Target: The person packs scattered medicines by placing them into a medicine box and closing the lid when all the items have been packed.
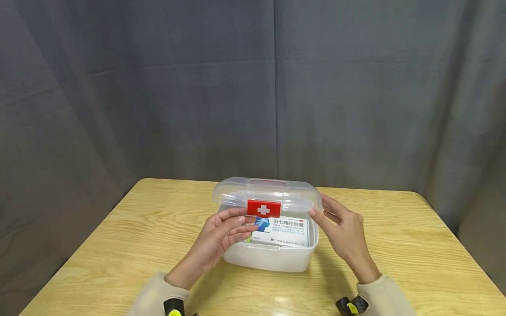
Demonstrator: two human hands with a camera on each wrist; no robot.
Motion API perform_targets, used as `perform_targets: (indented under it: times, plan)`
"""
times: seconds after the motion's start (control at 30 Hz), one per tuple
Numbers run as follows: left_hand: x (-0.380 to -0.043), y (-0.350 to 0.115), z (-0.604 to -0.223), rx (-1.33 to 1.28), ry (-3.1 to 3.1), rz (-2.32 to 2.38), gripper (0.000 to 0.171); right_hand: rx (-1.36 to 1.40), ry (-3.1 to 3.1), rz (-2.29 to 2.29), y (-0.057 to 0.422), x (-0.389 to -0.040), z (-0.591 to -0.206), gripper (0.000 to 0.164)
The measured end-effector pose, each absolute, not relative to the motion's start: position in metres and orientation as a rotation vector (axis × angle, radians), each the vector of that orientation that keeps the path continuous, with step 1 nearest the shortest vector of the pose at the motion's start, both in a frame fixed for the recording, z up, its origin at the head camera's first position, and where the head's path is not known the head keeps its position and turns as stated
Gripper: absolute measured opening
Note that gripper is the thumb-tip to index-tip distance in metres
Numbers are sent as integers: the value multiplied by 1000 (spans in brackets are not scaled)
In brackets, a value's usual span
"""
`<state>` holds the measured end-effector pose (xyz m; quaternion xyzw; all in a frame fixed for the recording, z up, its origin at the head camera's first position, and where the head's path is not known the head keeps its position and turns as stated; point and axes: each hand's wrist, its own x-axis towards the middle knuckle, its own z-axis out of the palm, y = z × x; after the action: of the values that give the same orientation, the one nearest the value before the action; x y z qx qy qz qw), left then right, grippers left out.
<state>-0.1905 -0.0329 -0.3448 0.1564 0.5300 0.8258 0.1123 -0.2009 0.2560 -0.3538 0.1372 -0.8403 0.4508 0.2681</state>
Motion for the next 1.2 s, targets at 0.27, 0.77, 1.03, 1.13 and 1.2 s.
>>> perform_targets:
  times: [0.27,0.77,1.03,1.13,1.2]
  plan:
    - [-184,-33,-359,538,1872,2381,23,470,-2254,1174,260,-195,-361,53]
    - [-172,-33,-383,1195,2610,2159,34,694,-2203,1066,270,-198,-377,77]
    - [-168,-37,-385,1169,2651,2076,30,759,-2167,1050,270,-196,-382,84]
    - [-167,-38,-386,1178,2651,2050,29,770,-2162,1026,270,-196,-383,86]
    - [-167,-39,-387,1199,2665,2022,29,780,-2161,1007,271,-196,-384,88]
